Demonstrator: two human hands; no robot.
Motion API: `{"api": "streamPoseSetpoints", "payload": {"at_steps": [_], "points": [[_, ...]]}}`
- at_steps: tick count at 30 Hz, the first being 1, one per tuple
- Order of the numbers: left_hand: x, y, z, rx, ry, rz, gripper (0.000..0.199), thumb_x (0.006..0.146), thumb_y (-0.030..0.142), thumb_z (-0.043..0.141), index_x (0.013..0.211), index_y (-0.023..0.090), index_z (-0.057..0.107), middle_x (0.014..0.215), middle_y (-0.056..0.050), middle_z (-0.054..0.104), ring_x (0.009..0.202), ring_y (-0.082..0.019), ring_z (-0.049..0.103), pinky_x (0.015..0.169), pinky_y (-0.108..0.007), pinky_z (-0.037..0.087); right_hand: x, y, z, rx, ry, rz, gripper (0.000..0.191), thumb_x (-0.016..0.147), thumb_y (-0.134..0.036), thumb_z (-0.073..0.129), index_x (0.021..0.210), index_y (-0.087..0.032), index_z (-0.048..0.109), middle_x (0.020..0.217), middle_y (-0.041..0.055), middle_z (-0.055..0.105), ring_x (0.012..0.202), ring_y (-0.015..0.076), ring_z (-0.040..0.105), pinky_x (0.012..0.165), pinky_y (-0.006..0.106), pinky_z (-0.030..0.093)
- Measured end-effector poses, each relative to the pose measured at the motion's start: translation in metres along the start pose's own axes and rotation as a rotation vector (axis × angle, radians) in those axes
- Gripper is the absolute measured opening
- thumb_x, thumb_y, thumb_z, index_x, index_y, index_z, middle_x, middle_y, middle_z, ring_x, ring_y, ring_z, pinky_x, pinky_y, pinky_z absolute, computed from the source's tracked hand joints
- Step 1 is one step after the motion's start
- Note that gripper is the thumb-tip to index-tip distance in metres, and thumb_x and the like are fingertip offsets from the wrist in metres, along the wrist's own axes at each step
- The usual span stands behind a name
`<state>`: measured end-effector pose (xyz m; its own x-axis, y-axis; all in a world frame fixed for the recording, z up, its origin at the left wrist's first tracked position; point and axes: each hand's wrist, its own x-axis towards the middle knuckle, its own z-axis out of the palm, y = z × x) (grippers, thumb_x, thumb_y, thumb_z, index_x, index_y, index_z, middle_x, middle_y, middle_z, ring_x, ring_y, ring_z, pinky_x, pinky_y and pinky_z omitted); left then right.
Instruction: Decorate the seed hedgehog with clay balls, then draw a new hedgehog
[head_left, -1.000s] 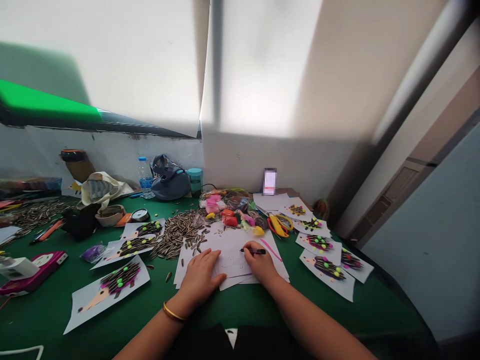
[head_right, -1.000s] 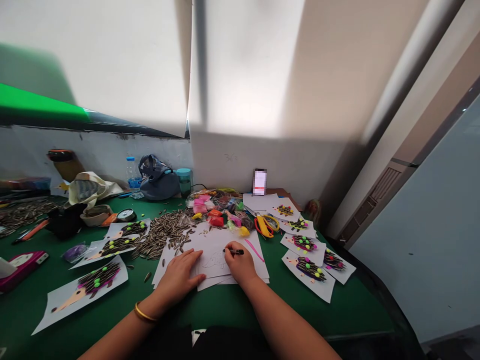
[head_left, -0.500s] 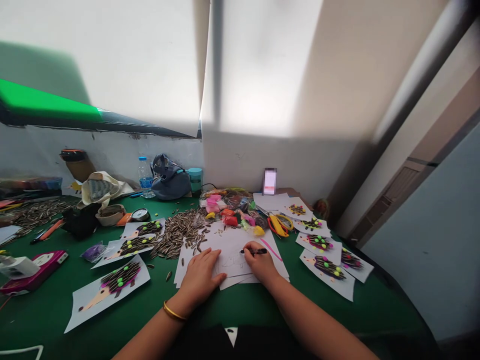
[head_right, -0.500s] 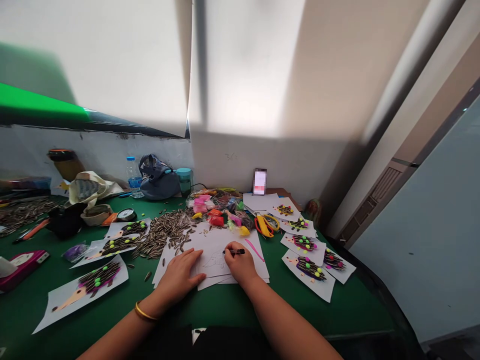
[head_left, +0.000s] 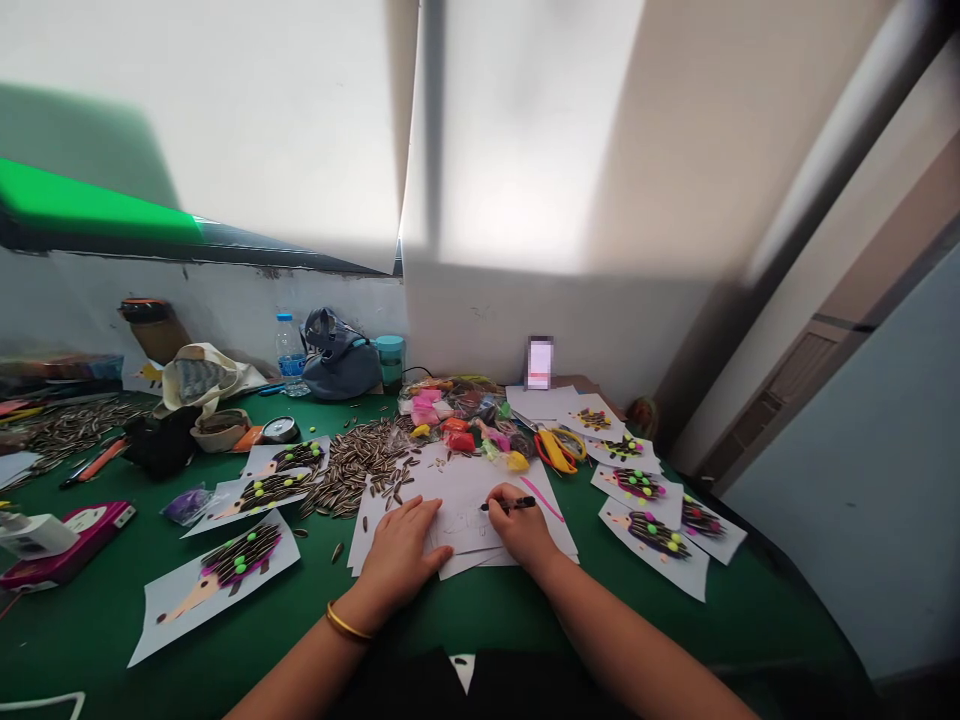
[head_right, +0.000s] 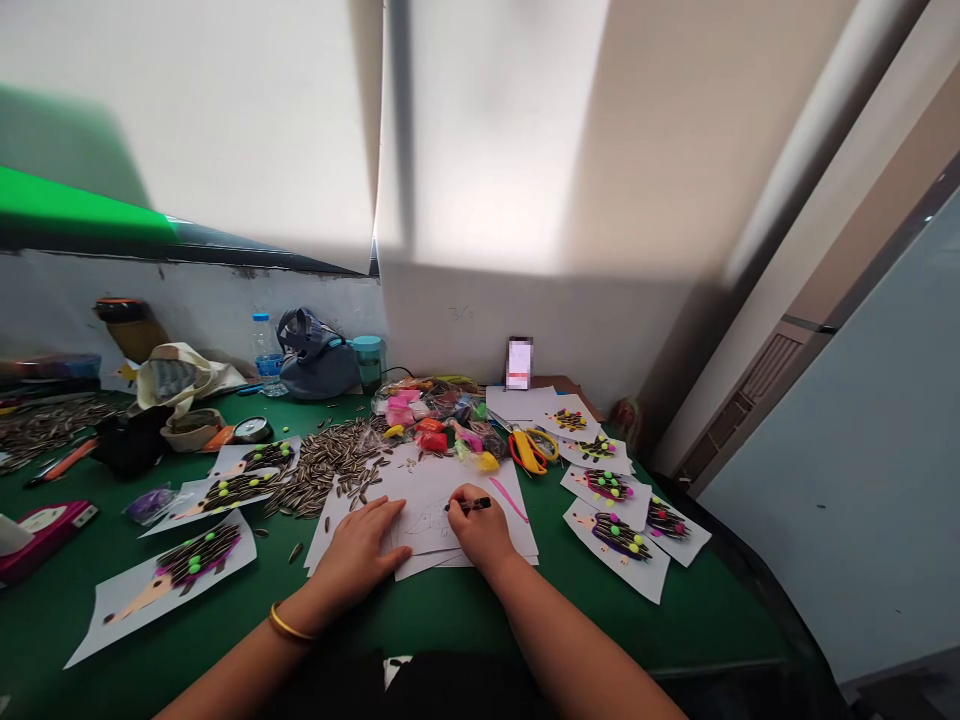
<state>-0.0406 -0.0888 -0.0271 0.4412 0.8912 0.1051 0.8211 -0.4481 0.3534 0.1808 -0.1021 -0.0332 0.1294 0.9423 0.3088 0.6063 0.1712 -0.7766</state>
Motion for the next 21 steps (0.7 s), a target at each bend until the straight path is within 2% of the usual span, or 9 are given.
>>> {"api": "streamPoseSetpoints", "payload": {"at_steps": [4, 10, 16, 21], "points": [[-0.0001, -0.0004, 0.0005, 0.005, 0.002, 0.006, 0.065, 0.078, 0.043, 0.062, 0.138, 0.024, 0.046, 0.143, -0.006, 0.050, 0.137, -0.027, 0.035, 0.111, -0.042, 0.025, -0.0002, -0.0008, -0.0004, -0.018, 0.002, 0.028, 0.015, 0.080, -0.024, 0.046, 0.074, -0.023, 0.060, 0.074, 0.0003, 0.066, 0.072, 0.0190, 0.060, 0.063, 0.028, 0.042], [-0.0001, -0.0006, 0.0008, 0.015, 0.006, 0.008, 0.065, 0.078, 0.043, 0.062, 0.138, 0.023, 0.046, 0.143, -0.005, 0.050, 0.137, -0.027, 0.034, 0.111, -0.042, 0.025, -0.0016, -0.0004, -0.0017, 0.030, 0.031, -0.004, 0.016, 0.080, -0.023, 0.046, 0.073, -0.022, 0.059, 0.072, 0.0006, 0.063, 0.071, 0.0179, 0.059, 0.064, 0.027, 0.042], [0.0000, 0.0021, -0.0020, 0.022, -0.004, 0.003, 0.065, 0.079, 0.043, 0.062, 0.138, 0.023, 0.046, 0.142, -0.006, 0.050, 0.137, -0.027, 0.035, 0.111, -0.041, 0.025, -0.0021, -0.0016, -0.0002, -0.002, -0.029, 0.004, 0.015, 0.080, -0.023, 0.047, 0.074, -0.023, 0.060, 0.075, 0.0001, 0.065, 0.075, 0.0177, 0.059, 0.067, 0.026, 0.042], [0.0002, 0.0014, -0.0011, 0.030, 0.001, 0.003, 0.065, 0.078, 0.043, 0.062, 0.138, 0.023, 0.046, 0.142, -0.005, 0.050, 0.137, -0.027, 0.035, 0.111, -0.042, 0.025, -0.0009, -0.0012, 0.0006, -0.004, -0.029, 0.022, 0.015, 0.080, -0.024, 0.047, 0.073, -0.023, 0.061, 0.074, 0.0000, 0.066, 0.073, 0.0178, 0.059, 0.065, 0.026, 0.042]]}}
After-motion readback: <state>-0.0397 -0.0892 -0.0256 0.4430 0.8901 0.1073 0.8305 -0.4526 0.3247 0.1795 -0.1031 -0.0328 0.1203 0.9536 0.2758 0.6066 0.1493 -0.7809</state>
